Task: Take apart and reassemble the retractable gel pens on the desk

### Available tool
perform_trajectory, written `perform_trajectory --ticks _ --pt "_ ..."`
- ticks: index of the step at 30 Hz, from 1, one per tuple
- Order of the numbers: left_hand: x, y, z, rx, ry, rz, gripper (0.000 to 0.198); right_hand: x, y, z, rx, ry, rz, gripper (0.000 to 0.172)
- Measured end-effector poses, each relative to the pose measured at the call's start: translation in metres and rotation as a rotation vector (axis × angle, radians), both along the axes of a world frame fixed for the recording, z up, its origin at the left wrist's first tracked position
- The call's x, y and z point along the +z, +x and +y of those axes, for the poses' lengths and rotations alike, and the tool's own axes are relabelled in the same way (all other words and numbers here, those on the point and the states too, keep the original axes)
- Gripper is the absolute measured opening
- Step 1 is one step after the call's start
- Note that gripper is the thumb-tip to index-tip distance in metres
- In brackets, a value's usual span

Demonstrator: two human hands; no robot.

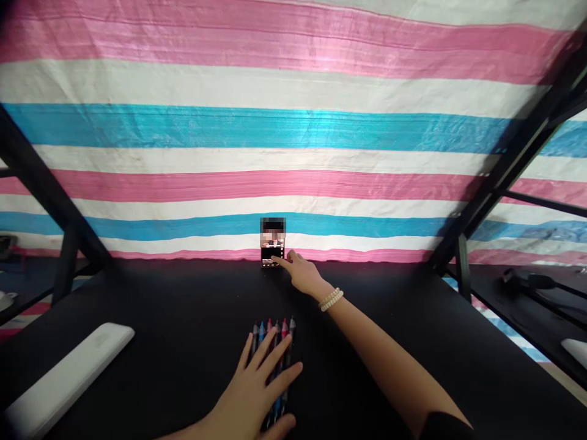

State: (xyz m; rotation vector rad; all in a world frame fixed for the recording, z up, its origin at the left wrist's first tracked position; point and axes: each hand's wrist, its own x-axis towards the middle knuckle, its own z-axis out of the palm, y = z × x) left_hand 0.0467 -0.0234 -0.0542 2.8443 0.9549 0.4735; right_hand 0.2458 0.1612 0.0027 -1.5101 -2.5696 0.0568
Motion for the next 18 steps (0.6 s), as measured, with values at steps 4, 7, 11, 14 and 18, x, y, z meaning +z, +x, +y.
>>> perform_trajectory --ticks 4,7,11,14,18 --pt "-0.006 0.000 0.006 -0.016 0.090 0.035 0.076 0.004 0.003 0.009 -0.001 0.019 -0.036 0.082" --pt "-0.007 -0.001 0.009 -0.037 0.165 0.028 0.072 0.009 0.006 0.010 -0.018 0.035 -0.019 0.082" --pt "-0.012 -0.003 0.010 -0.061 0.223 -0.015 0.069 0.014 0.011 0.006 -0.061 0.066 0.053 0.077" --pt "-0.019 -0.004 0.009 -0.060 0.217 -0.025 0.069 0.013 0.016 -0.005 -0.080 0.068 0.114 0.071" --pt "-0.020 -0.001 0.008 -0.026 0.124 -0.029 0.074 0.005 0.019 -0.037 -0.067 0.042 0.204 0.068"
